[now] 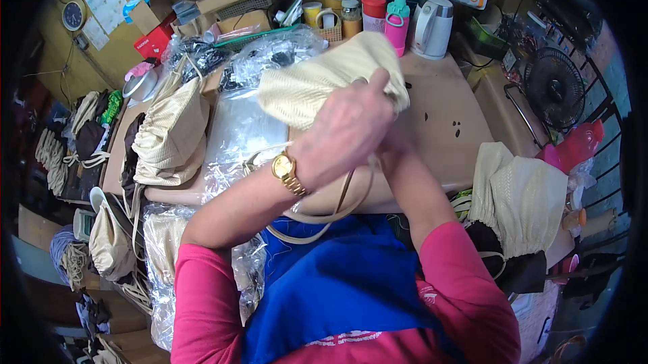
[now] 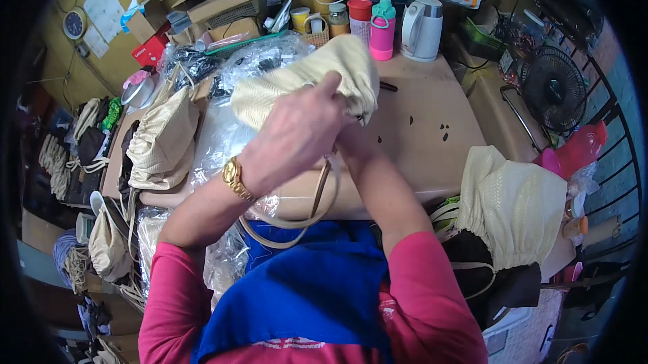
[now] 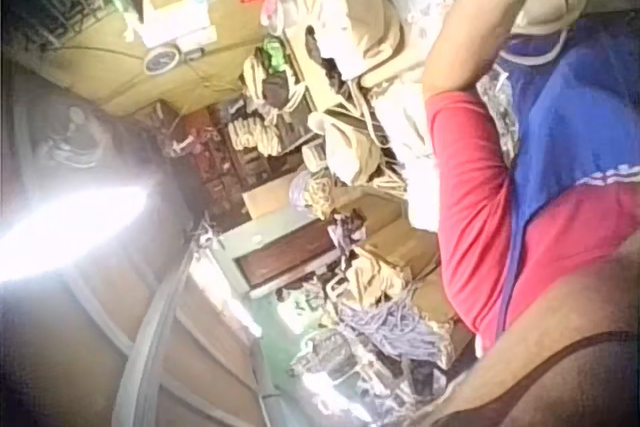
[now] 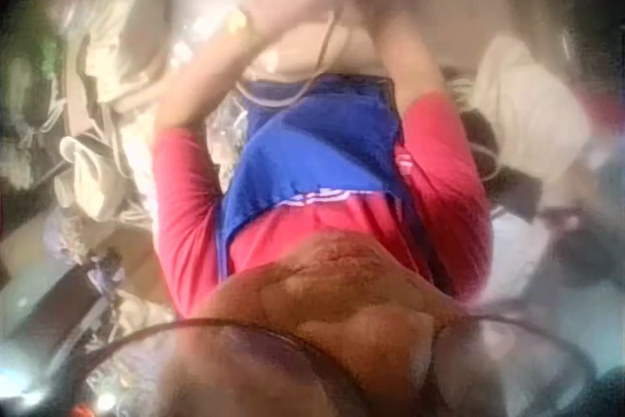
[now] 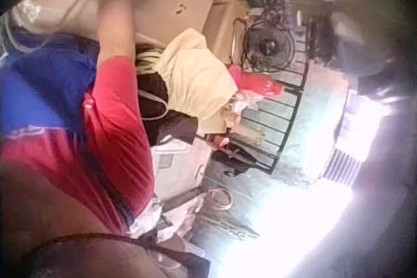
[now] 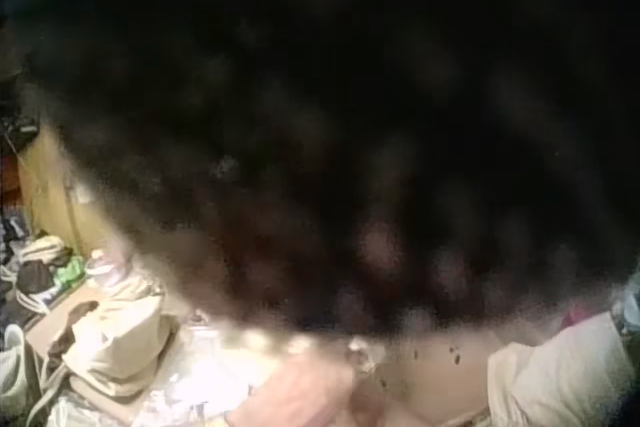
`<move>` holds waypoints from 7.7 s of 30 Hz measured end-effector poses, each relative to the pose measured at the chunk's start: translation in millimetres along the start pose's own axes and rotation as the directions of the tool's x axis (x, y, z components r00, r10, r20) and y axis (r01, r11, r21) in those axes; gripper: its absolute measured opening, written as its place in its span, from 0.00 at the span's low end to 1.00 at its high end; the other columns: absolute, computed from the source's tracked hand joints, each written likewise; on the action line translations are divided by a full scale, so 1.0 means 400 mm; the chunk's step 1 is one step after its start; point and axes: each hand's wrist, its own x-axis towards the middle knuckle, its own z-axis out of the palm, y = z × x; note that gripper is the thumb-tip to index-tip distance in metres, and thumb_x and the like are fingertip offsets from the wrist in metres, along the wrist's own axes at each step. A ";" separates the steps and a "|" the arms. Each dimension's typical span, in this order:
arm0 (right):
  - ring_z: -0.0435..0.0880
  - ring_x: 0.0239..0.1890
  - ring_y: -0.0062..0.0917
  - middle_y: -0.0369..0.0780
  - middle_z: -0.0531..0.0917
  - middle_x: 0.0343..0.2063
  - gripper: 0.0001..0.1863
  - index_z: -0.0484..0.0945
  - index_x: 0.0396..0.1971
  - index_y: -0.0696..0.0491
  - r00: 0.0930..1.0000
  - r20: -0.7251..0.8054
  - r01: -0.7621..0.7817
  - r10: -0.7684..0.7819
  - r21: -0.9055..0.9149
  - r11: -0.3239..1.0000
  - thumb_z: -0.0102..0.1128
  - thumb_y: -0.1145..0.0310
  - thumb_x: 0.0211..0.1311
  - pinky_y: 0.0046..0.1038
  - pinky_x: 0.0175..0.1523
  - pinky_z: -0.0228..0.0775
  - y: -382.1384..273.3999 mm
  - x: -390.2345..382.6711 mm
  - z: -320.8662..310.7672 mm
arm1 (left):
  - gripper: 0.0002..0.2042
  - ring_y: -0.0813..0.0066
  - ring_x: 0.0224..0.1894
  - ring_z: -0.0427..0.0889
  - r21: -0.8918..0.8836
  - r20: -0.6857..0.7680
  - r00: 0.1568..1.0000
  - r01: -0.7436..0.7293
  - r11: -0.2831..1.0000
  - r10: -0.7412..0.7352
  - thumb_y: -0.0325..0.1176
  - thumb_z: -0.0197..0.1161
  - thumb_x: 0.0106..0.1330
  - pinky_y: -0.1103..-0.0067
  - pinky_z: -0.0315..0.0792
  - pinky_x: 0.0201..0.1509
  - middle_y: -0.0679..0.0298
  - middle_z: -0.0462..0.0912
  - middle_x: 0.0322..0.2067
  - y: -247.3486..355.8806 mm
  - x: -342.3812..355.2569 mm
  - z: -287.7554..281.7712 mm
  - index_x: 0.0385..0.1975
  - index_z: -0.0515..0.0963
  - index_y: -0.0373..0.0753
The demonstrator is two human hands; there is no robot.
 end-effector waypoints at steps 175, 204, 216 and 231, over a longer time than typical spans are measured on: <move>0.80 0.31 0.17 0.39 0.85 0.28 0.11 0.82 0.40 0.63 0.778 0.359 -0.626 0.516 0.365 0.689 0.61 0.70 0.66 0.25 0.40 0.73 0.052 -0.358 -0.066 | 0.17 0.65 0.45 0.81 -0.450 0.238 0.941 0.327 0.831 -0.241 0.48 0.64 0.64 0.65 0.64 0.60 0.64 0.85 0.39 -0.133 -0.242 0.371 0.45 0.81 0.44; 0.72 0.23 0.13 0.32 0.78 0.20 0.17 0.79 0.29 0.56 0.683 0.449 -0.721 0.575 0.542 0.433 0.59 0.56 0.70 0.20 0.30 0.63 0.094 -0.353 -0.038 | 0.07 0.67 0.38 0.81 -0.835 0.060 0.953 0.211 0.509 -0.296 0.25 0.72 0.54 0.74 0.76 0.43 0.62 0.79 0.34 -0.064 -0.236 0.422 0.33 0.85 0.35; 0.77 0.26 0.21 0.37 0.82 0.23 0.19 0.80 0.38 0.62 0.765 0.448 -0.579 0.463 0.161 0.800 0.64 0.57 0.65 0.28 0.36 0.70 0.107 -0.258 -0.131 | 0.05 0.58 0.35 0.74 -0.632 -0.158 0.940 0.139 0.762 -0.302 0.26 0.65 0.59 0.69 0.70 0.40 0.57 0.72 0.30 -0.012 -0.245 0.429 0.30 0.74 0.37; 0.76 0.61 0.42 0.50 0.78 0.58 0.21 0.77 0.56 0.55 0.891 0.185 -0.325 0.416 -0.379 0.866 0.50 0.61 0.68 0.38 0.64 0.66 0.622 0.317 0.157 | 0.08 0.58 0.34 0.77 -0.726 0.425 0.772 0.603 0.331 -0.474 0.29 0.67 0.61 0.66 0.70 0.39 0.54 0.75 0.29 0.044 -0.489 0.150 0.27 0.74 0.35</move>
